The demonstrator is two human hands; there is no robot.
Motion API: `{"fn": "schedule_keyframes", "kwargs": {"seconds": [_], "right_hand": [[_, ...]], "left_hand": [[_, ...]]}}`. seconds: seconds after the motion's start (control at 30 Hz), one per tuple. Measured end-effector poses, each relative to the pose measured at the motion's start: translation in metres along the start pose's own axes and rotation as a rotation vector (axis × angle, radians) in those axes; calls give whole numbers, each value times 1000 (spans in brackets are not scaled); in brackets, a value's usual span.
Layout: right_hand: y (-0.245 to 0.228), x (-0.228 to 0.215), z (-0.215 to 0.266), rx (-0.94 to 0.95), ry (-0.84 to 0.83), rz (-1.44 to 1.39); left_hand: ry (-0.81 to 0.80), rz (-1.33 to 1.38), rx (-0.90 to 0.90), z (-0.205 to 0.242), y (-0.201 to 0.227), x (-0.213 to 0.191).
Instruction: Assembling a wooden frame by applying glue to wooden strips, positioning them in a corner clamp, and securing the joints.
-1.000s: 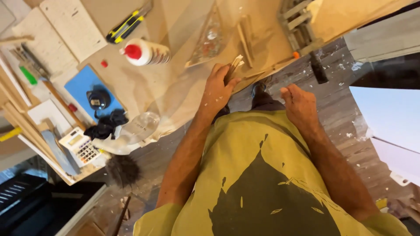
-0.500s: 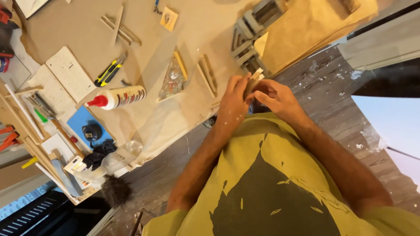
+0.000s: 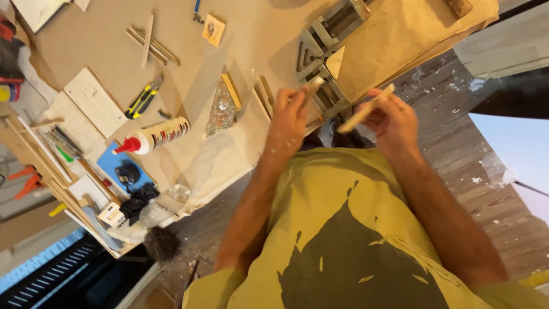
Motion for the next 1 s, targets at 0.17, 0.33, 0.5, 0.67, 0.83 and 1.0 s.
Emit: {"fn": "schedule_keyframes", "kwargs": {"seconds": [0.17, 0.33, 0.5, 0.67, 0.83, 1.0], "right_hand": [[-15, -19, 29, -81, 137, -5], [18, -46, 49, -151, 244, 26], [56, -46, 76, -186, 320, -34], [73, -40, 79, -184, 322, -31], [60, -28, 72, -189, 308, 22], [49, -8, 69, -199, 270, 66]], "left_hand": [[5, -157, 198, -59, -26, -39], [-86, -294, 306, -80, -53, -20], [21, -365, 545, -52, -77, 20], [182, -298, 571, -48, -65, 11], [237, -280, 529, -40, -62, 9], [86, -69, 316, -41, -61, -2]]}}
Point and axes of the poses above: each hand's wrist, its own z-axis away from the middle knuckle, its own x-axis out of the palm, y = z × x, the point moved 8 cm from there along -z, towards the middle knuckle, and after that the axes turned 9 degrees about x, right-handed, at the moved point
